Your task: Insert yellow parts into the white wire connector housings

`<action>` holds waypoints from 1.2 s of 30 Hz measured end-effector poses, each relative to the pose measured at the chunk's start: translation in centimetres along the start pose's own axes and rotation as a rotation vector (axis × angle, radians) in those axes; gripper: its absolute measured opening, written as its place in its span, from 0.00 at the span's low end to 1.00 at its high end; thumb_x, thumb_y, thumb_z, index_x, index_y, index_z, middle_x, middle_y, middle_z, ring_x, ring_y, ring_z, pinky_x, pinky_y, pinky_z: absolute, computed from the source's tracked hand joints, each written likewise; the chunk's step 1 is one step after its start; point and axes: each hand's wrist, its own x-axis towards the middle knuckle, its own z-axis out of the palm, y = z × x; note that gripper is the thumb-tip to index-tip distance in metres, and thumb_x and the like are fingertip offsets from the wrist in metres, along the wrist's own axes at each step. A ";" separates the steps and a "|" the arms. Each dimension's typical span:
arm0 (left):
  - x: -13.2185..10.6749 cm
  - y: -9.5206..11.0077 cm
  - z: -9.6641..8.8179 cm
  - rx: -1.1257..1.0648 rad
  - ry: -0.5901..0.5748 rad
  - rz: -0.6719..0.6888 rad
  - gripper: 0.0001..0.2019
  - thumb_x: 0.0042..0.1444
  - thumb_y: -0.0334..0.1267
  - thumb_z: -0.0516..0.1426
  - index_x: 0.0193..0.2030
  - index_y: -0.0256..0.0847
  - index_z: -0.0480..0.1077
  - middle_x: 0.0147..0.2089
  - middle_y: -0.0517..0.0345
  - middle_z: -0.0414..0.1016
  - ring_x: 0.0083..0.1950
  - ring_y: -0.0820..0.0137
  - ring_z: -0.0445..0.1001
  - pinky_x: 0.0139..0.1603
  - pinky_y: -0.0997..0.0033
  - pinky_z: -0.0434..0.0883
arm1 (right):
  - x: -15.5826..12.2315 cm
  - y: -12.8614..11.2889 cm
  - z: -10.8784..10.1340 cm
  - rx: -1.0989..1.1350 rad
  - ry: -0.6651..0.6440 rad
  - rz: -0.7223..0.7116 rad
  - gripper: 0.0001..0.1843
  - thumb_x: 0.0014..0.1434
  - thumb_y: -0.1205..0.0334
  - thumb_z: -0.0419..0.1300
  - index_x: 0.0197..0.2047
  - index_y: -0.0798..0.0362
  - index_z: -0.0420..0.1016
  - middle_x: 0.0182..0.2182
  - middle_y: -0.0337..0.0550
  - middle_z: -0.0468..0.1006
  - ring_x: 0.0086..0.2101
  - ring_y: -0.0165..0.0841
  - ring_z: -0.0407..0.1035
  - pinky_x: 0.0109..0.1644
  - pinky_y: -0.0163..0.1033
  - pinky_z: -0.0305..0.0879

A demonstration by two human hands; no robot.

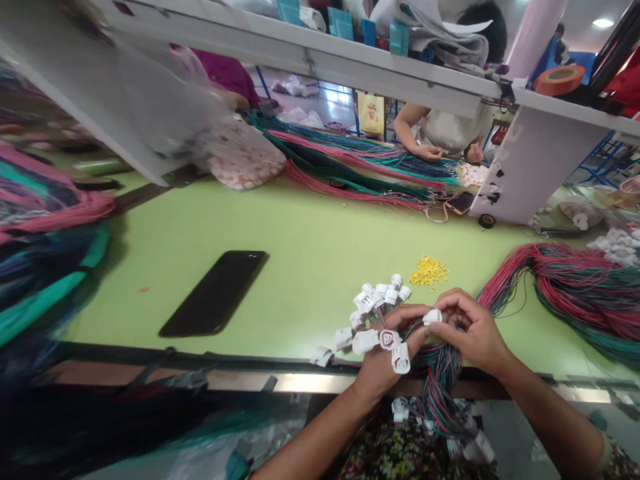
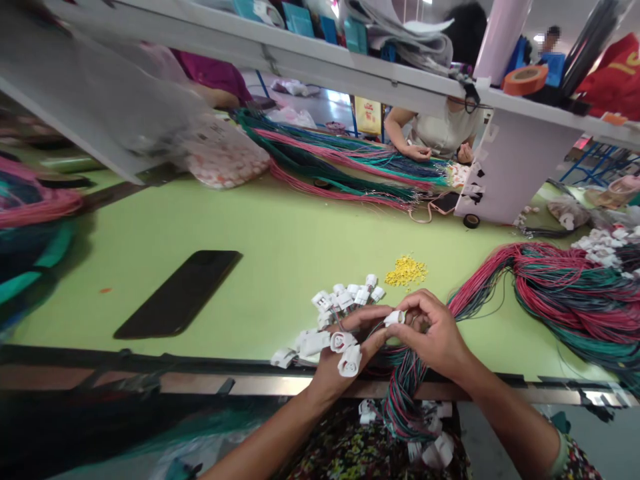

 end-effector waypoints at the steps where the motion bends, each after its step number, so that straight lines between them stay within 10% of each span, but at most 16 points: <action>1: 0.1 0.2 -0.1 -0.041 -0.023 -0.023 0.10 0.52 0.35 0.67 0.42 0.44 0.80 0.42 0.52 0.83 0.44 0.61 0.81 0.48 0.60 0.77 | -0.2 -0.3 -0.6 -0.054 0.015 -0.027 0.09 0.56 0.60 0.67 0.40 0.51 0.74 0.30 0.38 0.75 0.27 0.29 0.68 0.30 0.33 0.67; 4: 0.6 0.8 -0.2 -0.150 -0.051 -0.130 0.13 0.54 0.39 0.66 0.46 0.43 0.77 0.39 0.53 0.81 0.29 0.70 0.77 0.31 0.67 0.75 | -1.4 -1.3 -2.8 -0.240 -0.121 -0.137 0.07 0.59 0.66 0.62 0.42 0.50 0.76 0.33 0.41 0.78 0.31 0.32 0.71 0.35 0.36 0.69; 6: 1.0 0.8 -0.1 -0.161 -0.024 -0.179 0.12 0.56 0.41 0.65 0.46 0.42 0.77 0.34 0.56 0.79 0.20 0.77 0.67 0.21 0.72 0.65 | -3.0 -1.6 -4.1 -0.369 -0.444 -0.204 0.08 0.59 0.69 0.61 0.40 0.48 0.78 0.34 0.41 0.79 0.32 0.32 0.72 0.36 0.37 0.68; 8: 1.4 0.7 0.1 -0.123 0.032 -0.179 0.11 0.56 0.42 0.64 0.44 0.42 0.77 0.30 0.58 0.77 0.19 0.77 0.64 0.20 0.72 0.61 | -4.9 -1.5 -4.7 -0.447 -0.767 -0.159 0.09 0.57 0.72 0.61 0.36 0.48 0.79 0.30 0.38 0.79 0.29 0.31 0.71 0.32 0.34 0.65; 10: 1.8 0.5 0.4 -0.060 0.074 -0.152 0.09 0.56 0.42 0.64 0.42 0.43 0.78 0.28 0.58 0.76 0.23 0.72 0.68 0.25 0.70 0.65 | -6.7 -1.2 -4.8 -0.546 -0.814 -0.156 0.09 0.55 0.73 0.60 0.29 0.49 0.76 0.25 0.35 0.76 0.27 0.31 0.70 0.29 0.33 0.60; 14: 2.0 0.3 1.1 0.053 0.117 -0.095 0.08 0.54 0.40 0.64 0.40 0.43 0.78 0.26 0.59 0.75 0.29 0.67 0.74 0.33 0.65 0.69 | -7.5 -1.4 -4.6 -0.637 -0.760 -0.187 0.09 0.61 0.65 0.64 0.28 0.50 0.75 0.29 0.37 0.77 0.31 0.32 0.72 0.30 0.34 0.59; 22: 1.2 0.7 1.6 0.104 0.119 -0.024 0.06 0.56 0.38 0.63 0.41 0.43 0.77 0.34 0.56 0.79 0.35 0.65 0.76 0.39 0.63 0.72 | -2.7 -2.6 0.4 -0.353 -0.083 -0.286 0.19 0.58 0.56 0.69 0.51 0.47 0.72 0.32 0.38 0.77 0.23 0.28 0.67 0.26 0.34 0.67; 30: 0.6 1.6 -0.7 0.100 -0.218 0.155 0.14 0.51 0.32 0.64 0.46 0.45 0.78 0.44 0.51 0.81 0.45 0.59 0.77 0.47 0.58 0.72 | -1.5 -1.2 -1.2 -0.397 -0.096 -0.463 0.16 0.63 0.69 0.62 0.52 0.45 0.74 0.40 0.42 0.77 0.37 0.32 0.73 0.39 0.38 0.74; 36: 1.1 2.1 -2.0 -0.033 -0.460 -0.279 0.10 0.48 0.40 0.69 0.38 0.41 0.80 0.27 0.59 0.77 0.26 0.72 0.69 0.28 0.70 0.66 | -1.9 -1.1 -2.6 -0.386 -0.340 -0.455 0.17 0.63 0.70 0.61 0.53 0.44 0.77 0.41 0.43 0.75 0.39 0.32 0.73 0.39 0.37 0.73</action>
